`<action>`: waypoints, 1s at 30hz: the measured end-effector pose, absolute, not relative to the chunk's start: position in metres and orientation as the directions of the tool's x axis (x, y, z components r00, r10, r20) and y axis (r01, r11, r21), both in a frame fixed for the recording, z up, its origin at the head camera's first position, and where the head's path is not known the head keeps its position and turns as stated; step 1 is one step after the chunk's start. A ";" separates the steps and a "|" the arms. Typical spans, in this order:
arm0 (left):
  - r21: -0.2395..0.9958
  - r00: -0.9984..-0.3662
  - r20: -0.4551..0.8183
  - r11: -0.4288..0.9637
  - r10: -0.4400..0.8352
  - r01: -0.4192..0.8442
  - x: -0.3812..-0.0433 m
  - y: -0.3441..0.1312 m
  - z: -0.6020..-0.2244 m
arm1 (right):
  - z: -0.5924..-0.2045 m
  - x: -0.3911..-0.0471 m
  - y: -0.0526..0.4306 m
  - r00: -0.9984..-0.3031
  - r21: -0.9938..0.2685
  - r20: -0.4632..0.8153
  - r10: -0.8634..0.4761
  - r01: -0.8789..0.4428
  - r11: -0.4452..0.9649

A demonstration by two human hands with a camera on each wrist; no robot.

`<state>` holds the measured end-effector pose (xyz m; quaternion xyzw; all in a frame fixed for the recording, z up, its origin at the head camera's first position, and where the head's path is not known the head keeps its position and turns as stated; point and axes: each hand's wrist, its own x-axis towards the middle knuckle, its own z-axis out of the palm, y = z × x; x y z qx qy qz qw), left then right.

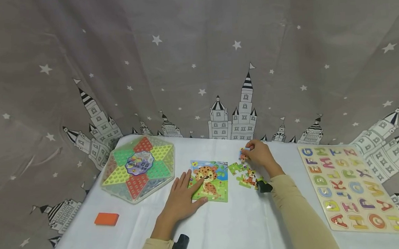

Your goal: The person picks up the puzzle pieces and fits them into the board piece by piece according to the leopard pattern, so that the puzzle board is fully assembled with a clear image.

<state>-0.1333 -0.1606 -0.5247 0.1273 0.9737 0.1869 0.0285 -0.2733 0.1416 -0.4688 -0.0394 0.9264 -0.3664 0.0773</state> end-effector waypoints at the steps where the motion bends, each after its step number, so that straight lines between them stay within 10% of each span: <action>1: 0.369 -0.967 -0.008 0.899 0.256 0.235 -0.133 -0.161 -0.525 | -0.465 -0.272 0.133 -0.982 -0.711 -0.103 -0.155 -0.036 0.702; 10: 0.382 -0.962 -0.005 0.890 0.271 0.249 -0.135 -0.160 -0.523 | -0.470 -0.258 0.038 -0.919 -0.800 -0.166 -0.357 -0.086 0.594; 30: 0.367 -0.958 0.007 0.891 0.286 0.269 -0.133 -0.160 -0.522 | -0.483 -0.258 -0.011 -0.956 -0.646 -0.146 -0.255 -0.103 0.756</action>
